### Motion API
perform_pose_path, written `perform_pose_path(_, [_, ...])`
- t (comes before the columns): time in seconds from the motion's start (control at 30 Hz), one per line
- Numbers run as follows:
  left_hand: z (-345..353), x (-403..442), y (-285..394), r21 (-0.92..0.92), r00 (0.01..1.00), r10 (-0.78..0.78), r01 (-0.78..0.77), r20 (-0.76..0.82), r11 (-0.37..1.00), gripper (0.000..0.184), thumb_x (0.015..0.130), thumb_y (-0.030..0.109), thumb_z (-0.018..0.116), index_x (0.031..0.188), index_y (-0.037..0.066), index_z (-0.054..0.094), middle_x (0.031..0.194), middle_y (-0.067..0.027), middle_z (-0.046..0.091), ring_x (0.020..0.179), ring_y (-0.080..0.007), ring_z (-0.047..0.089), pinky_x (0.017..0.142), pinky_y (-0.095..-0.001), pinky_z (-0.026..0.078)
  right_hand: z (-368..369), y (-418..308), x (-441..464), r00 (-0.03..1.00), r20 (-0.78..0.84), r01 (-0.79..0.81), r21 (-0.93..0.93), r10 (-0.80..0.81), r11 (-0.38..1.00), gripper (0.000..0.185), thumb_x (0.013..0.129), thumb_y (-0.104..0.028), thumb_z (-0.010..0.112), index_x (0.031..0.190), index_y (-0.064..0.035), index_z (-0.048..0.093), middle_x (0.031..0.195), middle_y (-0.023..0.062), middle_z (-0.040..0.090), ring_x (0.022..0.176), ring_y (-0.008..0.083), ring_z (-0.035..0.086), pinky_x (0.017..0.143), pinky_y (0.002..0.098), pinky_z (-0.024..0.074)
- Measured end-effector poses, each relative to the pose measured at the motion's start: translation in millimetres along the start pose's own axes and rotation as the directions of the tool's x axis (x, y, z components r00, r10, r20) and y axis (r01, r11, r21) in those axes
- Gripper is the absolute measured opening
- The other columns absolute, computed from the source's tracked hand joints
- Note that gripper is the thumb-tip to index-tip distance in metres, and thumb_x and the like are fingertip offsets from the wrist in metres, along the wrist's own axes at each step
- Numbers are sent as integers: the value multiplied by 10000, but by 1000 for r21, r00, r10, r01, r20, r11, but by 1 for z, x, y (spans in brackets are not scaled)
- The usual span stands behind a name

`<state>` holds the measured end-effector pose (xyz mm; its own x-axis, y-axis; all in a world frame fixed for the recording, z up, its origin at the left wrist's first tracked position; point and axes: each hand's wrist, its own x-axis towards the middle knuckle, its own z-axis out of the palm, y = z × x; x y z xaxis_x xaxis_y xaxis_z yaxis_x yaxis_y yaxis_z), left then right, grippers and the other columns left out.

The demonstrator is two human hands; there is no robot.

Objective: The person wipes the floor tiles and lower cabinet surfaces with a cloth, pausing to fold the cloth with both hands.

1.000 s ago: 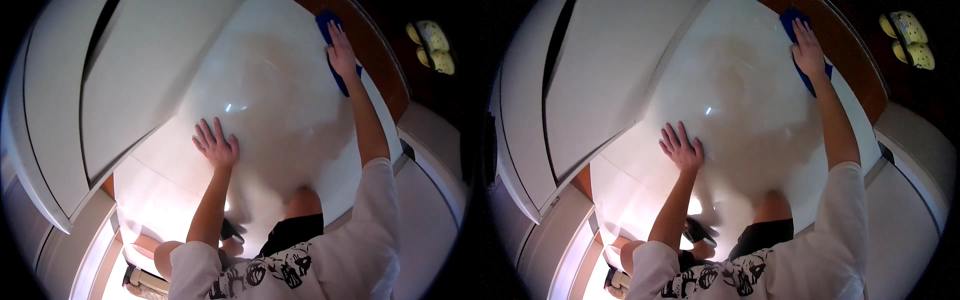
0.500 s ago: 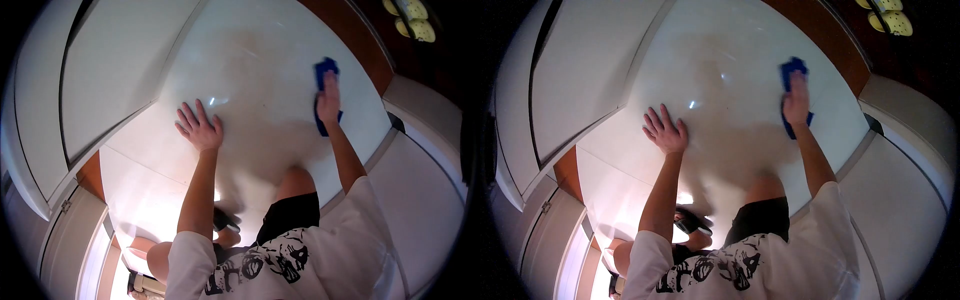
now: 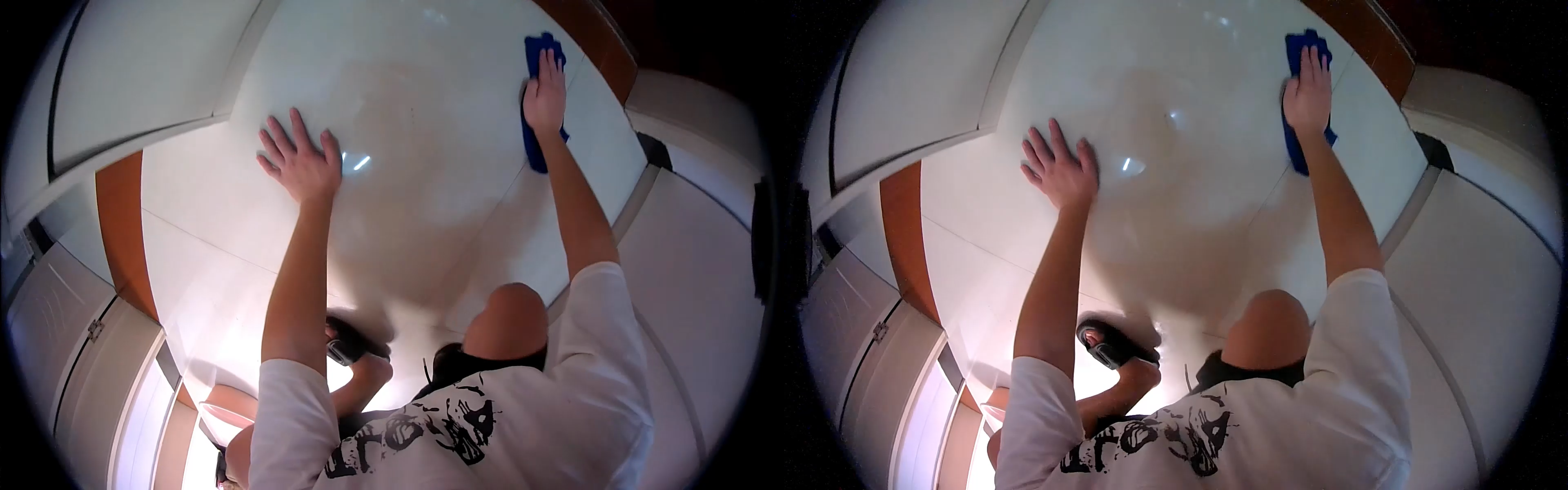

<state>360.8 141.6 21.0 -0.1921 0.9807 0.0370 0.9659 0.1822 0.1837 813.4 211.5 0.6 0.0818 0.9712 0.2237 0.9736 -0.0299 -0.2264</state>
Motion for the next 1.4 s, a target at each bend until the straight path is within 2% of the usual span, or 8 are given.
perform_pose_path(0.23, [-1, -6, -4, -82, 999, 4, -8, -44, 997, 751, 1016, 498, 466, 1651, 125, 321, 1706, -239, 244, 1594, -425, 153, 1267, -624, 70, 12, 9, 5, 983, -127, 121, -71, -129, 990, 591, 1019, -215, 467, 1568, 4, 436, 1638, 209, 417, 1505, 442, 370, 1274, 481, 271])
perform_pose_path(0.37, [-4, -7, -19, -576, 984, -52, -57, -172, 815, 750, 1043, 409, 467, 1646, 16, 256, 1711, -240, 207, 1588, -406, 176, 1290, -519, 145, -15, -83, -7, 983, 11, -182, 111, 182, 977, 611, 893, -39, 466, 1489, 97, 463, 1568, 315, 440, 1480, 476, 378, 1260, 490, 308])
perform_pose_path(0.6, [-53, -38, -82, -635, 957, -83, -119, -278, 764, 628, 1088, 211, 448, 1641, -5, 245, 1683, -231, 264, 1561, -387, 264, 1266, -460, 262, 38, -226, -63, 938, 76, 345, -277, -338, 897, 586, 1016, -255, 485, 1548, -9, 469, 1658, 152, 410, 1517, 396, 369, 1260, 507, 281])
perform_pose_path(0.83, [-96, -63, -129, -589, 922, -237, 12, -305, 808, 604, 1107, 308, 394, 1639, 39, 298, 1665, -224, 307, 1540, -376, 313, 1244, -466, 296, 58, -427, -205, 854, 104, 368, 571, -509, 734, 624, 950, -168, 526, 1551, -8, 469, 1663, 109, 405, 1536, 329, 356, 1288, 502, 244])
perform_pose_path(0.9, [-101, -69, -135, -551, 924, -200, -15, -327, 834, 599, 1105, 304, 392, 1635, 37, 309, 1660, -225, 322, 1539, -382, 311, 1243, -468, 293, 45, -464, -251, 671, 193, 615, 393, -715, 683, 597, 1037, -216, 437, 1593, -3, 396, 1710, 113, 322, 1589, 304, 261, 1311, 493, 174])
perform_pose_path(1.07, [-106, -92, -130, -537, 909, -167, -71, -381, 840, 611, 1081, 283, 410, 1622, 13, 324, 1639, -241, 361, 1520, -406, 343, 1239, -474, 292, 8, -457, -252, 501, 294, 677, 453, -814, 580, 663, 1008, -244, 485, 1599, 32, 366, 1715, 149, 302, 1604, 314, 225, 1308, 481, 177])
perform_pose_path(1.13, [-100, -113, -118, -516, 898, -164, -78, -407, 853, 622, 1068, 264, 436, 1605, -32, 325, 1625, -263, 377, 1517, -422, 348, 1248, -477, 275, 41, -445, -240, 773, 144, 381, 674, -618, 633, 676, 960, -211, 525, 1575, 40, 401, 1678, 178, 361, 1567, 339, 301, 1287, 483, 214])
perform_pose_path(1.4, [-33, -292, -5, -363, 993, 115, -106, 4, 926, 751, 976, 395, 577, 1624, 82, 360, 1692, -240, 282, 1580, -406, 252, 1242, -673, 153, 15, -216, -101, 921, -29, 388, 144, -388, 910, 620, 908, -137, 599, 1482, 69, 484, 1513, 232, 533, 1386, 414, 508, 1184, 488, 393])
